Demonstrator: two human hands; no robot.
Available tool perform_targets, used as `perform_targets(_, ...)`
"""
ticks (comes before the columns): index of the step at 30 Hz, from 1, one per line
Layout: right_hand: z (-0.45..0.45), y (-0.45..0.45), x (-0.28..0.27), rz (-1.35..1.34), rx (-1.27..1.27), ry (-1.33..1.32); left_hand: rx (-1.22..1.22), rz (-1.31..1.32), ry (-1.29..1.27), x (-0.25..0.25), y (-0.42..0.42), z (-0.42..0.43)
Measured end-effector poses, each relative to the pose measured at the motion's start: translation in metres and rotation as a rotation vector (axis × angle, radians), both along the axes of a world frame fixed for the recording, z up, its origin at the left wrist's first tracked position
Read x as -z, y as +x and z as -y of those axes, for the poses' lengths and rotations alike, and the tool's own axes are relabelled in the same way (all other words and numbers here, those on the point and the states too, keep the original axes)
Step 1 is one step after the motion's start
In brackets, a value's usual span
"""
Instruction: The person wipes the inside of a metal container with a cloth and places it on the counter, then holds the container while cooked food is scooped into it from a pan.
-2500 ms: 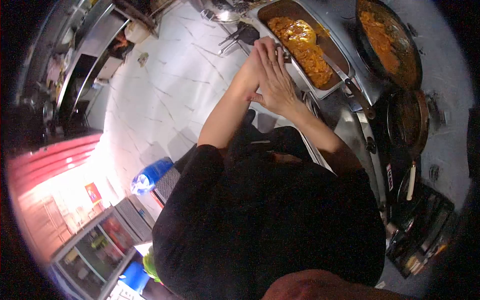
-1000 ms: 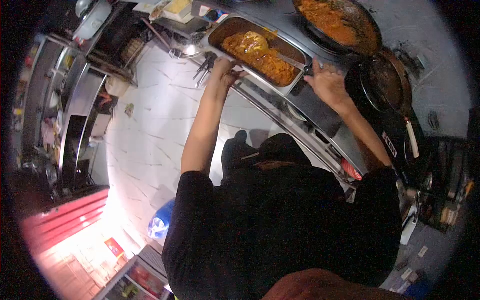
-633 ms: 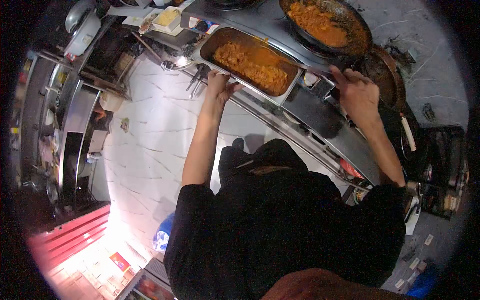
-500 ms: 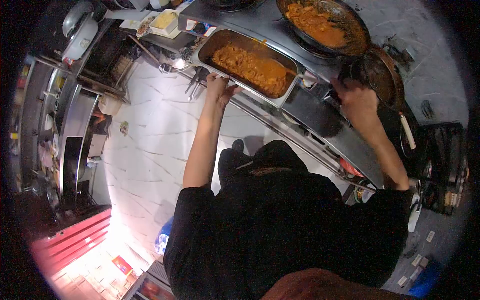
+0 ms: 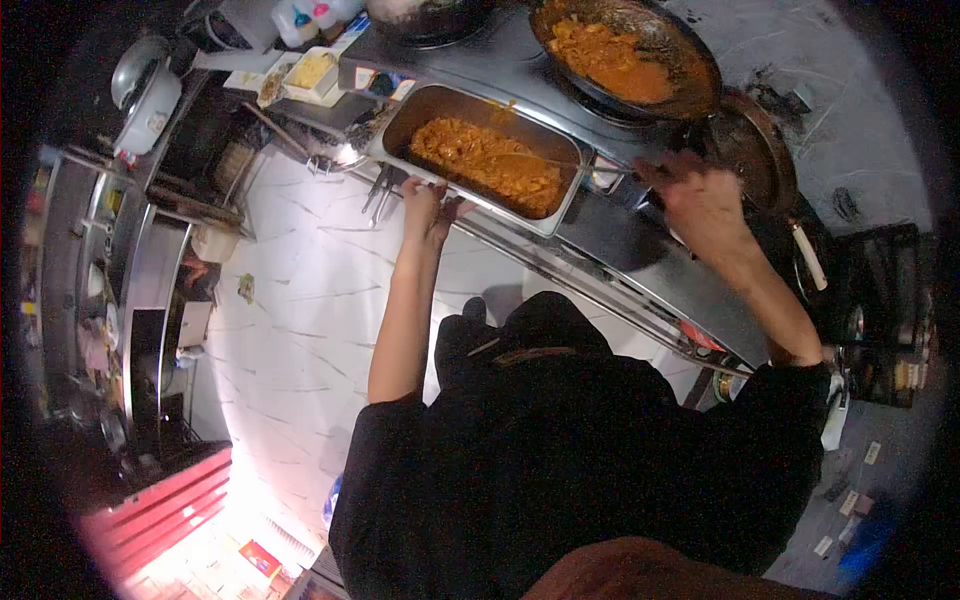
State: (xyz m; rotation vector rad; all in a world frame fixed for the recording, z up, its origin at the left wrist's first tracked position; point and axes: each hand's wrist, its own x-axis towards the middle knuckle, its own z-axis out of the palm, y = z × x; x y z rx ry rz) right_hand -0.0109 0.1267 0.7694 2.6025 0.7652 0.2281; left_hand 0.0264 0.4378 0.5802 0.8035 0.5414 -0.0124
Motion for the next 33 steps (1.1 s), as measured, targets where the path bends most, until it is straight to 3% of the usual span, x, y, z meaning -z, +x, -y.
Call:
perform_targets(3,0.008,-0.003,-0.011,0.080,-0.025,0.131,-0.028,-0.010,-0.068,-0.006,0.000,0.003)
perform_targets(6,0.027,0.006,0.023,-0.269,0.199,0.117,0.066,0.066,-0.047,0.004,-0.001,-0.003)
perform_targets(9,0.037,-0.002,0.024,-0.314,0.198,0.405,0.047,0.028,-0.033,0.002,0.001,-0.001)
perform_targets(12,0.058,0.001,-0.013,-0.345,0.475,0.564,0.005,-0.028,-0.038,-0.014,-0.005,0.005)
perform_targets(13,0.082,0.008,-0.013,-0.105,0.290,0.562,0.015,-0.010,-0.037,-0.012,-0.006,0.005)
perform_targets(14,0.070,0.005,-0.043,-0.061,0.284,0.583,0.024,0.007,-0.036,-0.007,-0.006,0.002)
perform_targets(15,0.077,0.011,-0.054,0.084,0.119,0.629,0.031,0.024,-0.036,-0.006,-0.005,0.001)
perform_targets(17,0.084,0.032,-0.068,0.167,0.259,0.557,0.027,-0.014,-0.040,-0.004,-0.004,-0.001)
perform_targets(20,0.087,0.080,-0.062,0.224,0.441,0.225,0.001,-0.046,-0.049,-0.007,-0.003,-0.001)
perform_targets(24,0.089,0.171,-0.008,0.342,0.474,-0.036,0.019,-0.051,-0.017,-0.019,-0.006,0.003)
perform_targets(27,0.060,0.203,0.025,0.556,0.404,0.023,0.023,-0.038,0.001,-0.015,-0.004,0.002)
perform_targets(33,0.030,0.124,-0.005,0.290,0.273,0.020,0.028,0.003,-0.011,-0.019,-0.008,0.005)
